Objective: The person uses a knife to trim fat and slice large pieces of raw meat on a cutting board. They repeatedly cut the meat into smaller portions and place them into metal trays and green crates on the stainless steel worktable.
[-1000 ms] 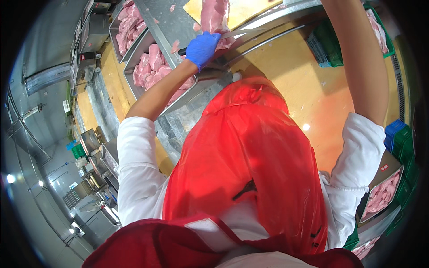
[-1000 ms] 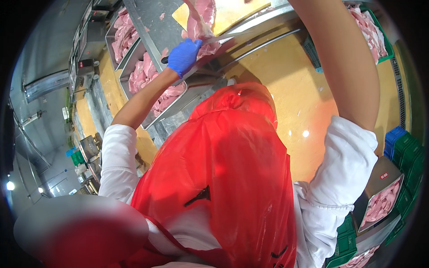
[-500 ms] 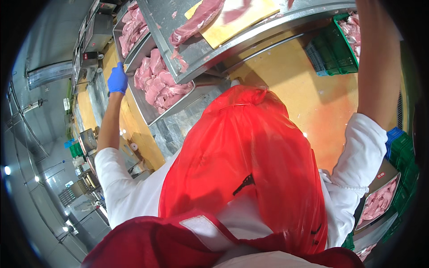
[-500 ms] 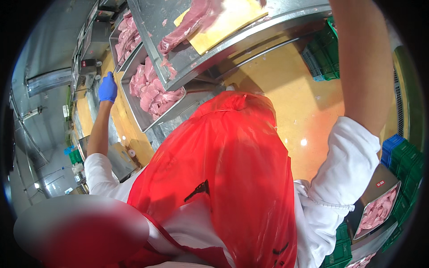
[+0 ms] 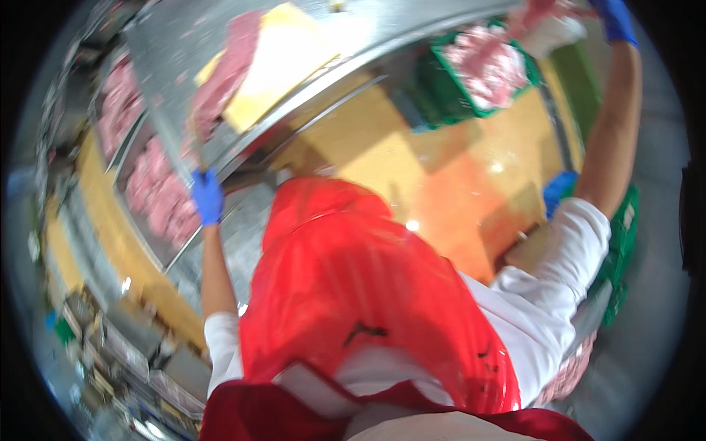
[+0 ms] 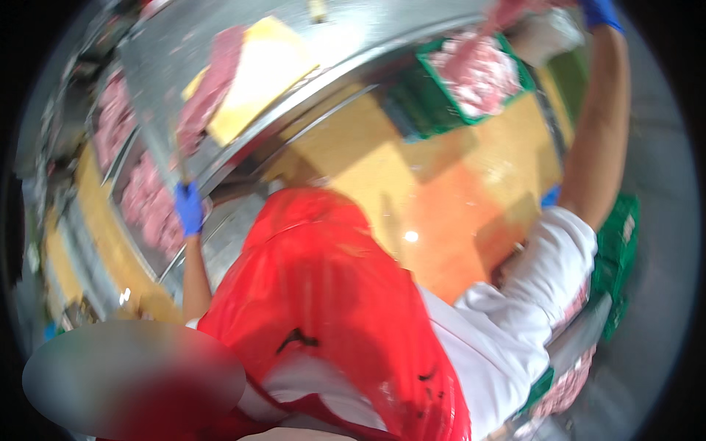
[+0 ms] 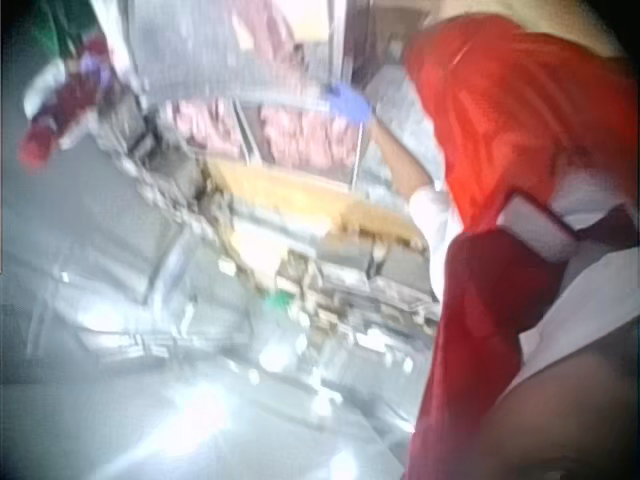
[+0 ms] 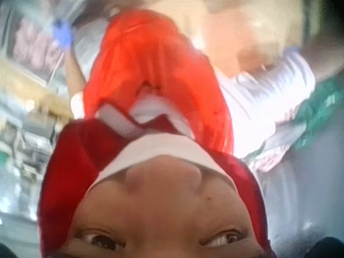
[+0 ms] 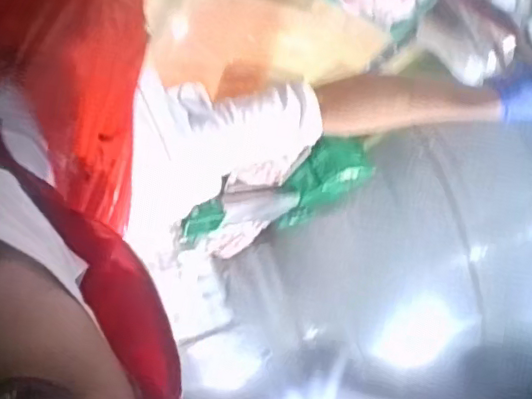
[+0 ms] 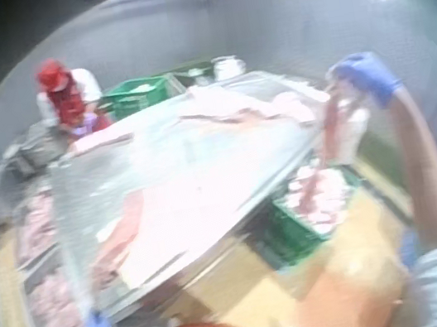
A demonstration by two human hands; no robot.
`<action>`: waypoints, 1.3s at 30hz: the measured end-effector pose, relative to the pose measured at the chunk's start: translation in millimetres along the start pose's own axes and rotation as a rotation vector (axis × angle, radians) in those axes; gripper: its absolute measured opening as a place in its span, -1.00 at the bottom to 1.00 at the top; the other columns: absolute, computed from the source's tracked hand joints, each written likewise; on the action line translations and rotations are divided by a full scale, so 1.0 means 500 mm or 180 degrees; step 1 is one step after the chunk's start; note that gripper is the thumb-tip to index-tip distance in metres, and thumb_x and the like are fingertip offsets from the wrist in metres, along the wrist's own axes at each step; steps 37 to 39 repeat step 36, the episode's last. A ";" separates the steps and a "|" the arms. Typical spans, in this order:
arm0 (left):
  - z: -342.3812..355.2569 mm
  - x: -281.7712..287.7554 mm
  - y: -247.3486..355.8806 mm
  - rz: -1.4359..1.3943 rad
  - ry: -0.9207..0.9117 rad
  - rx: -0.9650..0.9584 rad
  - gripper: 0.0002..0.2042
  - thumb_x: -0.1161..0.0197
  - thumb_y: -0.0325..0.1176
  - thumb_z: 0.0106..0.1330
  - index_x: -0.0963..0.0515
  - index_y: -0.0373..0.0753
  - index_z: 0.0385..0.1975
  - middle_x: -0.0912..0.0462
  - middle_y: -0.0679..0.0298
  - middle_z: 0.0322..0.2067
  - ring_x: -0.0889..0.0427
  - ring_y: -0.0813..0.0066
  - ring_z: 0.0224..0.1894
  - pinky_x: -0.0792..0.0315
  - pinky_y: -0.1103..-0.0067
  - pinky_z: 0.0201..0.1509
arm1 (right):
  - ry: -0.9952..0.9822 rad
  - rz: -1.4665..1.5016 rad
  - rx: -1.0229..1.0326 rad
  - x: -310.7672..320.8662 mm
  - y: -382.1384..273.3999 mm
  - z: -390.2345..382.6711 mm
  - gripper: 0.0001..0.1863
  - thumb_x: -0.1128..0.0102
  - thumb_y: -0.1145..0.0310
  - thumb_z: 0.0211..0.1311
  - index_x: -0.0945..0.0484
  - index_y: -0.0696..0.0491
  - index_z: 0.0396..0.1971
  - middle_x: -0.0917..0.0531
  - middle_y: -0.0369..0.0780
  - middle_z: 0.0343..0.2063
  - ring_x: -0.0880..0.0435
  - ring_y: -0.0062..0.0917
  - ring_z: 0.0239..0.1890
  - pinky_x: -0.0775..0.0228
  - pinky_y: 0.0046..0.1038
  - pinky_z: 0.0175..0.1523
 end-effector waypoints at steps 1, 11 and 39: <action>0.005 -0.027 -0.018 0.0067 0.0042 -0.0210 -0.76 -0.17 -0.29 0.48 -0.43 -0.38 -0.24 -0.40 0.21 -0.46 -0.36 0.40 -0.40 -0.37 0.38 -0.28 | 0.0040 -0.1047 0.0770 0.079 0.029 0.055 -0.81 -0.46 0.60 0.01 -0.76 0.21 -0.31 -0.73 0.00 -0.33 -0.73 -0.27 -0.41 -0.65 -0.37 -0.53; -0.051 -0.037 -0.100 -0.0117 0.0129 0.0710 -0.75 -0.17 -0.27 0.50 -0.45 -0.39 -0.22 -0.50 0.24 -0.44 -0.40 0.44 -0.39 -0.35 0.45 -0.27 | 0.0862 -0.2500 0.0021 0.275 0.334 0.281 -0.72 -0.42 0.14 0.14 -0.82 0.01 -0.26 -0.74 -0.23 -0.48 -0.60 -0.58 -0.45 -0.47 -0.42 -0.33; 0.300 -0.111 -0.012 -0.0033 -0.0596 0.0194 -0.69 -0.15 -0.20 0.49 -0.46 -0.25 0.07 -0.72 -0.09 -0.16 -0.74 0.04 -0.06 -0.52 0.27 -0.07 | -0.2923 0.0422 -0.1138 -0.973 0.624 -0.502 -0.63 -0.38 0.34 0.32 -0.63 0.15 0.07 -0.73 -0.27 -0.24 -0.65 -0.65 -0.19 -0.55 -0.53 0.01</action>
Point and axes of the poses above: each hand's wrist, its own z-axis towards the middle knuckle, its own x-axis out of the back of the hand, y = z × x, the point moved 6 cm from there along z, towards the middle knuckle
